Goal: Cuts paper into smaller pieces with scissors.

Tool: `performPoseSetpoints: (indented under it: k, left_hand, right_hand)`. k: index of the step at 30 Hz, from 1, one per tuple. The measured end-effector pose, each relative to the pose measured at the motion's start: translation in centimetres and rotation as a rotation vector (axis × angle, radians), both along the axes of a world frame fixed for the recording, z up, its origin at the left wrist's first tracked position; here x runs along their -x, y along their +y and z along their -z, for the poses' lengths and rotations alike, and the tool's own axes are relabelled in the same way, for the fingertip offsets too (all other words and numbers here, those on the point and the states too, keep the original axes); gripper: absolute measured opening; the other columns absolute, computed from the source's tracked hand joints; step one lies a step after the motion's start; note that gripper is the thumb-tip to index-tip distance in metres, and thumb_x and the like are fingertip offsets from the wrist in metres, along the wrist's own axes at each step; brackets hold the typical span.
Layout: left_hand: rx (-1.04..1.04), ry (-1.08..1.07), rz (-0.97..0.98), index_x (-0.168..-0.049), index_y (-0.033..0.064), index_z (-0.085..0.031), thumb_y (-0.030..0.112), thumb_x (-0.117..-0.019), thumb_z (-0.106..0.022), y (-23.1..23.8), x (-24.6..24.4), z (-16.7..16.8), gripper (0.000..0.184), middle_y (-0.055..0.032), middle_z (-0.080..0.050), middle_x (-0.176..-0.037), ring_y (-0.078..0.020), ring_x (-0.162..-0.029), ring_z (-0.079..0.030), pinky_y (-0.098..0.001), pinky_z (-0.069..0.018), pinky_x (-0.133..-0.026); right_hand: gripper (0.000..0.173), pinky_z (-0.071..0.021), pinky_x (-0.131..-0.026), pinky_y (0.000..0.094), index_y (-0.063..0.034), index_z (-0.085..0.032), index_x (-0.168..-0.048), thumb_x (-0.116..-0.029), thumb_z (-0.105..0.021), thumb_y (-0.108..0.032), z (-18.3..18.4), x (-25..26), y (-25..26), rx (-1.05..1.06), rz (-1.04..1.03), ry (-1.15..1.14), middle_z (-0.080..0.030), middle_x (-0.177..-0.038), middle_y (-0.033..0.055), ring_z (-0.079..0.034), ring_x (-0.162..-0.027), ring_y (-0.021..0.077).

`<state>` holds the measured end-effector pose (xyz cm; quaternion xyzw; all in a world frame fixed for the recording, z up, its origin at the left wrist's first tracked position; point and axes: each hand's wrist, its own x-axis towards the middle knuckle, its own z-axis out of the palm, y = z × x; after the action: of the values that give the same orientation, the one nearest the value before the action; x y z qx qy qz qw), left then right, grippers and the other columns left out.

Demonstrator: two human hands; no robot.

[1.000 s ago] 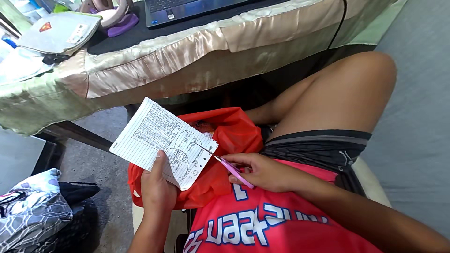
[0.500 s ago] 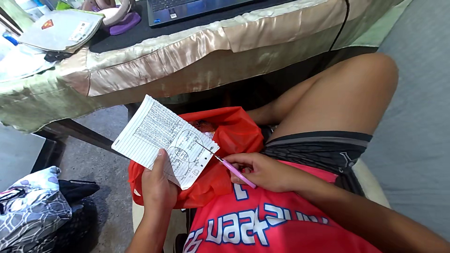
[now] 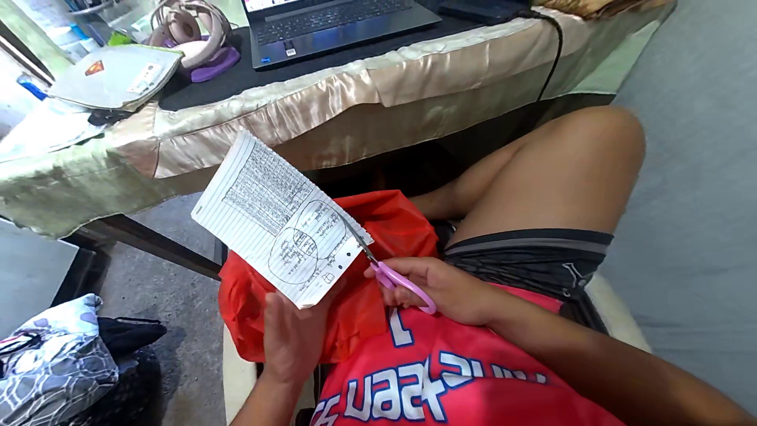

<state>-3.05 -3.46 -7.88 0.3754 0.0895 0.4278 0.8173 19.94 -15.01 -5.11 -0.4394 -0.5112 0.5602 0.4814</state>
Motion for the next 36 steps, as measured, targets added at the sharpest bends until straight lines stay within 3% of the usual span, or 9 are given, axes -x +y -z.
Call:
performPoseSetpoints:
  k: [2, 4, 7, 10, 12, 16, 23, 30, 36]
  left_hand:
    - [-0.071, 0.042, 0.017, -0.141, 0.0024, -0.052, 0.068, -0.0837, -0.07, -0.5, -0.6, 1.0, 0.089, -0.0223, -0.061, -0.138, -0.0382, -0.128, -0.059, -0.0565, -0.0484, -0.107]
    - [-0.192, 0.119, 0.027, -0.141, -0.0026, -0.049, 0.066, -0.0849, -0.071, -0.7, -1.2, 1.5, 0.091, -0.0222, -0.058, -0.141, -0.0352, -0.132, -0.056, -0.053, -0.0465, -0.11]
    - [-0.313, 0.254, -0.041, -0.137, -0.0045, -0.052, 0.061, -0.0889, -0.07, -1.0, -2.5, 0.5, 0.084, -0.015, -0.062, -0.137, -0.0243, -0.129, -0.058, -0.0437, -0.0472, -0.11]
    - [-0.184, 0.306, -0.278, -0.125, -0.0049, -0.058, 0.043, -0.0975, -0.068, -1.5, -5.0, -2.4, 0.056, -0.0118, -0.07, -0.111, -0.02, -0.104, -0.069, -0.0395, -0.0571, -0.094]
    - [-0.134, 0.304, -0.45, -0.118, -0.0044, -0.06, 0.022, -0.0981, -0.069, -1.3, -6.4, -3.8, 0.035, -0.0122, -0.071, -0.097, -0.0196, -0.086, -0.071, -0.0361, -0.0614, -0.08]
    - [-0.183, 0.352, -0.485, -0.111, -0.0037, -0.065, 0.012, -0.0916, -0.076, -0.4, -7.0, -4.1, 0.027, -0.0126, -0.068, -0.081, -0.0175, -0.066, -0.064, -0.0311, -0.0576, -0.065]
    - [-0.223, 0.404, -0.457, -0.108, -0.0039, -0.068, 0.008, -0.0856, -0.082, -0.4, -6.4, -4.1, 0.029, -0.0144, -0.067, -0.079, -0.019, -0.066, -0.063, -0.0314, -0.0564, -0.065]
    - [-0.231, 0.433, -0.496, -0.103, -0.0019, -0.07, 0.007, -0.0859, -0.081, -0.8, -6.6, -4.2, 0.022, -0.0112, -0.067, -0.077, -0.0164, -0.066, -0.062, -0.0291, -0.0549, -0.066]
    - [-0.22, 0.433, -0.51, -0.104, -0.0021, -0.07, 0.005, -0.0847, -0.081, -1.0, -6.7, -4.4, 0.024, -0.0117, -0.068, -0.079, -0.0156, -0.065, -0.061, -0.0287, -0.0547, -0.065]
  right_hand:
    - [0.041, -0.0546, -0.079, 0.0214, -0.0056, -0.059, -0.137, -0.1027, -0.062, -0.028, -0.2, 0.2, 0.1, -0.022, 0.002, 0.018, -0.068, -0.099, -0.0035, -0.064, -0.088, 0.0047]
    - [0.045, -0.055, -0.079, 0.0225, -0.0049, -0.058, -0.138, -0.1026, -0.062, -0.032, -0.2, 0.3, 0.1, -0.046, -0.01, 0.05, -0.069, -0.1, -0.0018, -0.065, -0.088, 0.0064]
    - [0.046, -0.0548, -0.078, 0.0233, -0.005, -0.058, -0.138, -0.1024, -0.062, -0.033, -0.3, 0.7, 0.2, -0.064, -0.019, 0.078, -0.069, -0.101, -0.0002, -0.065, -0.089, 0.0079]
    - [0.04, -0.0555, -0.081, 0.0238, -0.0043, -0.059, -0.133, -0.1028, -0.062, -0.03, -0.5, 1.2, 0.2, -0.079, 0.012, 0.052, -0.069, -0.101, -0.0006, -0.066, -0.091, 0.008]
    - [0.039, -0.0558, -0.082, 0.0247, -0.0033, -0.058, -0.134, -0.1029, -0.062, -0.026, -0.6, 1.3, 0.1, -0.084, 0.052, 0.017, -0.069, -0.104, 0.0005, -0.066, -0.093, 0.0088]
    - [0.037, -0.0558, -0.081, 0.0227, -0.004, -0.059, -0.135, -0.1018, -0.063, -0.021, -0.7, 1.4, 0.0, -0.068, 0.142, -0.051, -0.069, -0.103, 0.0002, -0.066, -0.091, 0.0067]
    - [0.041, -0.0552, -0.08, 0.0198, -0.0038, -0.059, -0.136, -0.1009, -0.066, -0.023, -0.3, 1.6, 0.1, -0.059, 0.164, -0.092, -0.068, -0.102, 0.0002, -0.065, -0.088, 0.0047]
    - [0.044, -0.0544, -0.081, 0.0199, -0.0019, -0.056, -0.137, -0.1028, -0.063, -0.029, -0.1, 1.4, 0.2, -0.115, 0.116, -0.126, -0.068, -0.104, -0.0013, -0.064, -0.091, 0.004]
    - [0.042, -0.0551, -0.081, 0.0199, -0.0018, -0.057, -0.136, -0.1021, -0.064, -0.025, 0.0, 1.5, 0.1, -0.103, 0.123, -0.1, -0.067, -0.102, 0.0001, -0.064, -0.09, 0.0051]
